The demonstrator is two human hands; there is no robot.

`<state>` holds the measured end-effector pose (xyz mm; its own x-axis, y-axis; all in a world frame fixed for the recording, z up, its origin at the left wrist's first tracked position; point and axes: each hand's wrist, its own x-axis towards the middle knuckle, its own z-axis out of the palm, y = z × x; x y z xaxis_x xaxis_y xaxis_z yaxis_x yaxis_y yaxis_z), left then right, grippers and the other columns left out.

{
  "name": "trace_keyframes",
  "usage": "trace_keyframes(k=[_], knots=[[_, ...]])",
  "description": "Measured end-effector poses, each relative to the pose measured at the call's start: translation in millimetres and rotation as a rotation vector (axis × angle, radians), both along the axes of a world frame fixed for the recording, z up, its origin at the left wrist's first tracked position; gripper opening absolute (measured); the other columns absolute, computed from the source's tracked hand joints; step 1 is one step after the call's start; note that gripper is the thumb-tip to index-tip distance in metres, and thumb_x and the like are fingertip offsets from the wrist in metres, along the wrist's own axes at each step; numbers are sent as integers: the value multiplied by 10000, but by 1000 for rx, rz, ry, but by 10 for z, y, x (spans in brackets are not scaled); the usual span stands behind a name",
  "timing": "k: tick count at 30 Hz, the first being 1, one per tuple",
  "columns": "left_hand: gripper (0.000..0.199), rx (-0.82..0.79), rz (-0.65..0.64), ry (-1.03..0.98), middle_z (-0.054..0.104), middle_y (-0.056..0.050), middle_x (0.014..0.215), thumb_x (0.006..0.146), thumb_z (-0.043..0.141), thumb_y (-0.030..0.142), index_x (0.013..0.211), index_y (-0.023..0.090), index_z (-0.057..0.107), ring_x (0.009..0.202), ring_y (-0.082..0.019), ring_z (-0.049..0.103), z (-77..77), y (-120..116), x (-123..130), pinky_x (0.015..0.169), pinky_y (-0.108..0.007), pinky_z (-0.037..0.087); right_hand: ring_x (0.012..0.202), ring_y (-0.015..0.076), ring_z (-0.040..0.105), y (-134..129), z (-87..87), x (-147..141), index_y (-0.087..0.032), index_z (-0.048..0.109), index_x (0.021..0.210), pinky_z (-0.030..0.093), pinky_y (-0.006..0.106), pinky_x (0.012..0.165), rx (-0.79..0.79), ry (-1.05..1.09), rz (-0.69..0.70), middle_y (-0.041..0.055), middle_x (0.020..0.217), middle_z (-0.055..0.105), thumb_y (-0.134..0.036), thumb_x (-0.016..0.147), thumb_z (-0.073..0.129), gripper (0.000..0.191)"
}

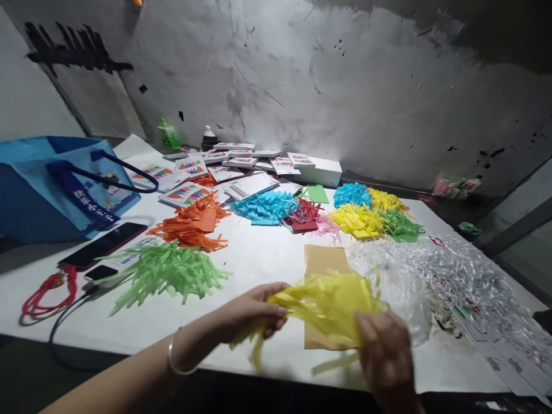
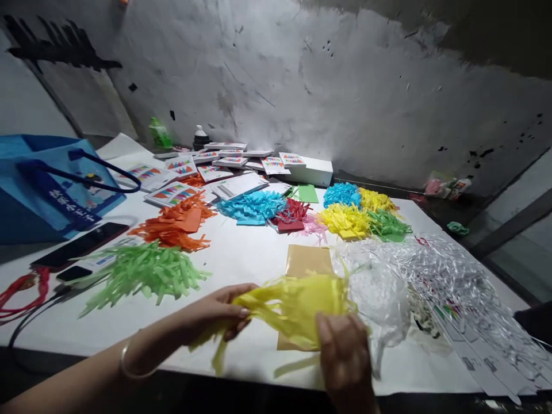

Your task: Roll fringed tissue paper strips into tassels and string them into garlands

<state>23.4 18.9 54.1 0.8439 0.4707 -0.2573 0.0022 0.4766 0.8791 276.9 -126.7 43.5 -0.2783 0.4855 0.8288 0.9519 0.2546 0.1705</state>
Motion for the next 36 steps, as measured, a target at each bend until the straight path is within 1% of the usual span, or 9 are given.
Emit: trace_keyframes(k=[3,7,9,11,14,20,28,33,36], knots=[[371,255,6,333,596,32,640,809,639,317,1135,154,569,468,-86,434,-73,293,-457,441,-178,287,899,198,615,114,-425,-415,-112,669,1054,372,425,1010,-254,14,164,77,919,681,-97,1035,312,358],[383,905,200,723,671,-96,994,821,546,255,1190,159,568,857,-234,611,-223,321,-851,722,-334,493,822,187,599,264,-884,-823,-141,669,949,356,419,1006,-363,96,224,47,828,673,-122,1046,279,402],[395,1288,257,673,617,-141,1213,831,528,203,1224,172,560,1129,-296,551,-295,152,-840,957,-437,447,825,188,593,284,-985,-905,-149,660,932,361,420,991,-390,161,226,48,828,668,-102,1034,301,376],[396,1508,101,493,593,-122,1275,862,538,188,1257,210,550,1208,-284,506,-375,-71,-705,1066,-450,369,838,189,592,274,-1015,-927,-159,653,943,356,422,987,-433,226,240,46,840,665,-121,1027,355,312],[279,1599,-129,385,665,-64,1102,880,604,190,1155,237,588,1042,-231,569,-550,-330,-451,1026,-396,371,873,197,599,229,-1005,-901,-175,648,1009,327,440,1011,-532,313,270,41,887,666,-206,1017,458,192],[129,1621,-26,465,682,-29,996,863,628,118,958,204,608,897,-202,568,-874,-299,-418,921,-391,340,931,183,622,148,-992,-804,-186,642,1071,311,454,1034,-570,454,272,49,969,677,-127,994,497,174],[126,1472,-20,443,673,-9,994,981,504,181,969,225,621,926,-202,559,-779,-266,-501,894,-396,305,1002,237,640,214,-944,-930,-196,672,1032,280,486,1082,-456,357,129,66,999,726,-210,997,493,183],[230,1459,-24,514,676,-18,1042,914,668,379,1073,224,607,980,-235,568,-724,-333,-462,976,-444,258,897,186,651,270,-906,-968,-186,643,903,312,418,1065,-483,384,219,25,833,708,-136,987,486,185],[95,1519,50,569,685,-1,960,919,664,289,971,223,619,915,-218,578,-785,-372,-410,997,-468,237,840,172,632,269,-918,-941,-193,642,953,343,394,1016,-519,437,222,15,802,683,-162,995,479,172]])
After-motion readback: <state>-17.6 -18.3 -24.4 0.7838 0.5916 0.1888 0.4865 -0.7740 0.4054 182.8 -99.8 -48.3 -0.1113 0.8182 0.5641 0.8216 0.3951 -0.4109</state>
